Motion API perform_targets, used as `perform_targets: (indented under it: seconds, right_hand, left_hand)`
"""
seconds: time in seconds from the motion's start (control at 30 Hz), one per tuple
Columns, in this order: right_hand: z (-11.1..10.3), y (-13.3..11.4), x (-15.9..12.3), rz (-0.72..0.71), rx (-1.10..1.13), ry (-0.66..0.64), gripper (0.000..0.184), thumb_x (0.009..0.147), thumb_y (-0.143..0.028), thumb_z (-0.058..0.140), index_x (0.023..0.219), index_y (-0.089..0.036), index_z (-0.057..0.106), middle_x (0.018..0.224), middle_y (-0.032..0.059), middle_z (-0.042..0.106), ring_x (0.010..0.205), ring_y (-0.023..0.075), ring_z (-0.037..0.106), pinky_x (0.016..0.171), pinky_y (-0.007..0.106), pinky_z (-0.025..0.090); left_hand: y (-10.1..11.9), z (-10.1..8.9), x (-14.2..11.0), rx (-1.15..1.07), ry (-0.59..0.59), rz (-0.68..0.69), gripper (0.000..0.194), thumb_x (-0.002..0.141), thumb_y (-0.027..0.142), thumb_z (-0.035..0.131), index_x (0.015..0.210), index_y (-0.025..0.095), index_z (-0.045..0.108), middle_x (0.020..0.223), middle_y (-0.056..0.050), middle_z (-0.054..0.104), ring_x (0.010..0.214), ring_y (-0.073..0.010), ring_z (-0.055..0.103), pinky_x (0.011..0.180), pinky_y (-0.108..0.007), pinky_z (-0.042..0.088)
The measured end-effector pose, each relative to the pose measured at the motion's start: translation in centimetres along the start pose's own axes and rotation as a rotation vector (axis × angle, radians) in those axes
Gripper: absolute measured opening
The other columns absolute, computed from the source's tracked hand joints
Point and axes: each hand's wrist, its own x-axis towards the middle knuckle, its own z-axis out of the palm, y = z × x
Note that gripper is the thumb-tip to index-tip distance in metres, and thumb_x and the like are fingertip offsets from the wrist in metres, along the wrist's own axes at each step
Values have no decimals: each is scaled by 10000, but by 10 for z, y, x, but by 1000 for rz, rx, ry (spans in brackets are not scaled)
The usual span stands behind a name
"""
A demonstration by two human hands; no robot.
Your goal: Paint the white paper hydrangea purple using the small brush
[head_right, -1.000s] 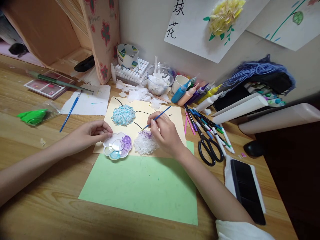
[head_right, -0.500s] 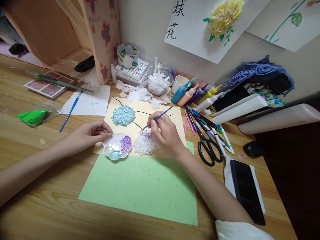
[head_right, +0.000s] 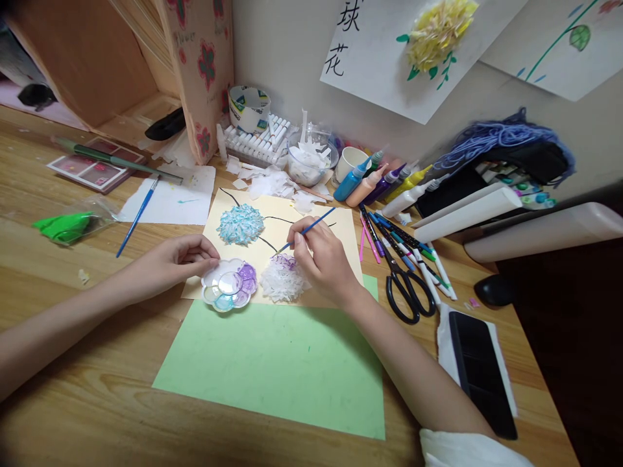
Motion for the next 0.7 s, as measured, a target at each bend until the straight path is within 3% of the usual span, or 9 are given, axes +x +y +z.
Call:
perform_targets:
  seconds: [0.7]
  right_hand:
    - [-3,-2,0,-30,-36,13,184,948,-203,395,825,-213,532,794,34,599,734,170,578,676,320,450]
  left_hand:
    - [-1,0,-1,-11,-6,18,195,745,337,686,808,166,617,707,5,614,656,-144,564,592,-253,435]
